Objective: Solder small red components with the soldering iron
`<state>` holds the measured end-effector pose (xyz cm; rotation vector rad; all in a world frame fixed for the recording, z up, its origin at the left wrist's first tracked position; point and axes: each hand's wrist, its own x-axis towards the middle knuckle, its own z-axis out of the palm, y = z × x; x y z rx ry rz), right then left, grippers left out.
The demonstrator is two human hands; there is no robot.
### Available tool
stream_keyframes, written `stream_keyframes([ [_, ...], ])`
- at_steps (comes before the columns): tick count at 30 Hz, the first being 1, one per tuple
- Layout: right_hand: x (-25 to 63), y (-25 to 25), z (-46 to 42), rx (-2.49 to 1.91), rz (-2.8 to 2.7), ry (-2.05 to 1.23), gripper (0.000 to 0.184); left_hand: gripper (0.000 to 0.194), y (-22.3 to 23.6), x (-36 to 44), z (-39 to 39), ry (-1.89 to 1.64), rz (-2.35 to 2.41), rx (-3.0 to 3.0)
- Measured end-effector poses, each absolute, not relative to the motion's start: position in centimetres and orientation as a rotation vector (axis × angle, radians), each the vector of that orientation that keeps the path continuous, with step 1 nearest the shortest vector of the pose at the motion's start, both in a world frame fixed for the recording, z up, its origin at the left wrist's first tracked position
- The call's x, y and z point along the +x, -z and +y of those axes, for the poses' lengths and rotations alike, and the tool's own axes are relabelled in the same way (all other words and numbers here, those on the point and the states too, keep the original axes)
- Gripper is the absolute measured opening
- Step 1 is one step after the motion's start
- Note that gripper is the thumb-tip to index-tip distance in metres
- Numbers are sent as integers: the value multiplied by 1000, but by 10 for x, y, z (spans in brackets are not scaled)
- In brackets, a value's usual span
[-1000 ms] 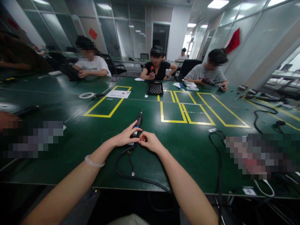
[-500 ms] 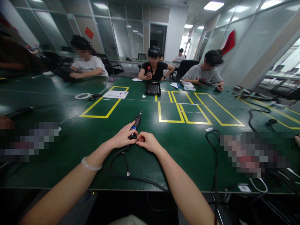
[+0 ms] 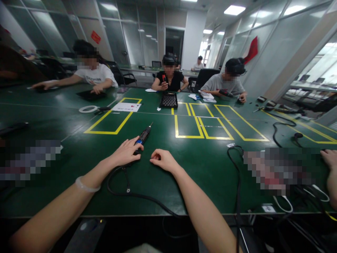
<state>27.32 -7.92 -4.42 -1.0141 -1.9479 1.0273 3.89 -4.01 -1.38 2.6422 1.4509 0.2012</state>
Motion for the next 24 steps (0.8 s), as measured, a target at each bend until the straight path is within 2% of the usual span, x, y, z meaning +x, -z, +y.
stream_keyframes([
  [15, 274, 38, -82, -1055, -2020, -949, 14, 45, 19, -90, 34, -21, 1746, 2514],
  [24, 273, 36, -84, -1054, -2015, -950, 13, 54, 8, -112, 34, -37, 1709, 2417],
])
